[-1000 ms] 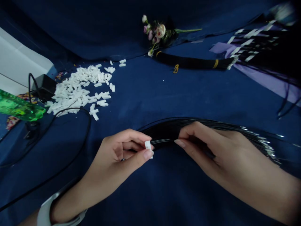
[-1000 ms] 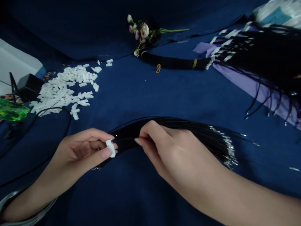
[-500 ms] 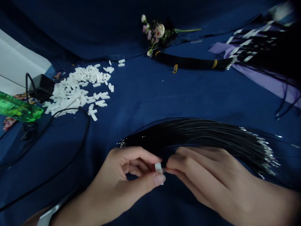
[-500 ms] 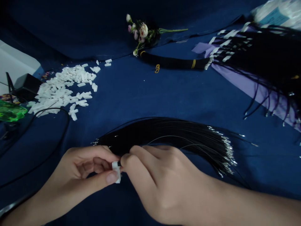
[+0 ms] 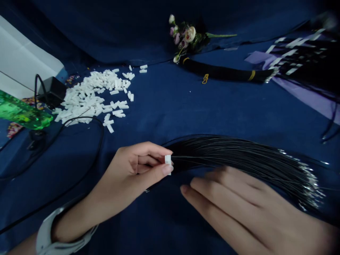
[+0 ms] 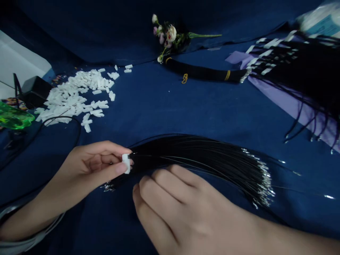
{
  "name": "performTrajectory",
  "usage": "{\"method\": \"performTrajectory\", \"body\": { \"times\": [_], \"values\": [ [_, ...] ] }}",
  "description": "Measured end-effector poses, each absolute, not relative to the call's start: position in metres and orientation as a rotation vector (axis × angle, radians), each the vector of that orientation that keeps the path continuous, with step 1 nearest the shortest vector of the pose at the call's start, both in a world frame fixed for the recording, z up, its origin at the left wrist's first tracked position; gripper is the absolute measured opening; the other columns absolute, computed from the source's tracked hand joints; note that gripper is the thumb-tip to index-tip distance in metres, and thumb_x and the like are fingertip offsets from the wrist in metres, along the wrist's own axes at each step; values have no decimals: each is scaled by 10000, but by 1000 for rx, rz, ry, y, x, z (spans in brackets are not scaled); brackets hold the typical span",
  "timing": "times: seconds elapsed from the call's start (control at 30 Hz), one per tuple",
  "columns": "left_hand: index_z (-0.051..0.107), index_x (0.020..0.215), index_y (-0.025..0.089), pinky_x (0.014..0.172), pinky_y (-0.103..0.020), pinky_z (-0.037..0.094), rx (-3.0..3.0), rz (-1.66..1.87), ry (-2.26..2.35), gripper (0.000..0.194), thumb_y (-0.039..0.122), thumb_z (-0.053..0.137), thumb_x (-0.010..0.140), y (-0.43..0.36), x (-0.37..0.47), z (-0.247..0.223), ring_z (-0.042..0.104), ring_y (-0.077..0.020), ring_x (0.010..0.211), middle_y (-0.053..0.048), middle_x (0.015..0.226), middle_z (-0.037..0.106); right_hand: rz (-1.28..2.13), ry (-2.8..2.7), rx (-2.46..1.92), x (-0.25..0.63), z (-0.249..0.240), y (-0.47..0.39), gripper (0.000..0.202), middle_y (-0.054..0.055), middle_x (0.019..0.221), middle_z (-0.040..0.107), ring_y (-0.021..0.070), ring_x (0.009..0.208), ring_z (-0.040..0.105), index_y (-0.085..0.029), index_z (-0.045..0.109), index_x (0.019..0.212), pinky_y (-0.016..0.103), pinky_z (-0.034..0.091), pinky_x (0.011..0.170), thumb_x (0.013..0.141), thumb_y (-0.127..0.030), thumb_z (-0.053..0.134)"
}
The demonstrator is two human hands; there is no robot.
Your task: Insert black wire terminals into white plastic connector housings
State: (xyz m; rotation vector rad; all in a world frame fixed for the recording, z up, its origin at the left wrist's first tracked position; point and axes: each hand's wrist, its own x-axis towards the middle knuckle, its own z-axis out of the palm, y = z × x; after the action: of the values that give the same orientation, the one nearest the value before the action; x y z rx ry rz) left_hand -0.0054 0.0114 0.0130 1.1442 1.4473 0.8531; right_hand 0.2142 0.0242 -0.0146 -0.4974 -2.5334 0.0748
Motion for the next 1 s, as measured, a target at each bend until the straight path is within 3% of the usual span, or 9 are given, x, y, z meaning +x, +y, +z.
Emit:
{"method": "performTrajectory", "body": {
  "times": [0.13,0.5,0.73,0.83,1.0],
  "values": [
    [793,896,308,609,-51,564,1140,825,1428,115,218,791,824,14,-9,11,759,-73,716,73,770,803,-117,-2680,-471,209,-22,34,246,129,962,660,224,867,620,-55,689,1063,353,554,690,941,-55,476],
    [800,855,286,683,-42,556,1059,892,1410,282,37,819,724,18,-7,9,754,-67,749,83,755,803,16,-2645,-479,206,-20,31,257,97,819,606,182,726,500,-109,718,894,298,439,596,917,-13,481],
    [809,874,300,706,-37,548,1065,921,1344,319,19,819,723,17,-10,5,750,-57,765,89,774,811,-150,-2643,-447,200,-21,30,292,121,869,642,200,740,520,-103,677,846,330,475,629,921,6,416],
    [813,882,308,716,-45,550,1055,935,1322,303,48,836,728,16,-12,3,748,-55,764,87,787,810,-26,-2583,-479,201,-19,34,299,127,889,634,196,775,544,-95,651,864,318,494,646,960,-20,377],
    [822,855,271,688,-59,553,929,962,1311,181,155,876,727,18,-11,6,737,-57,735,59,767,801,412,-2451,-617,212,-12,38,155,47,919,596,99,736,560,-125,568,1033,211,485,635,998,-72,427]
  ]
}}
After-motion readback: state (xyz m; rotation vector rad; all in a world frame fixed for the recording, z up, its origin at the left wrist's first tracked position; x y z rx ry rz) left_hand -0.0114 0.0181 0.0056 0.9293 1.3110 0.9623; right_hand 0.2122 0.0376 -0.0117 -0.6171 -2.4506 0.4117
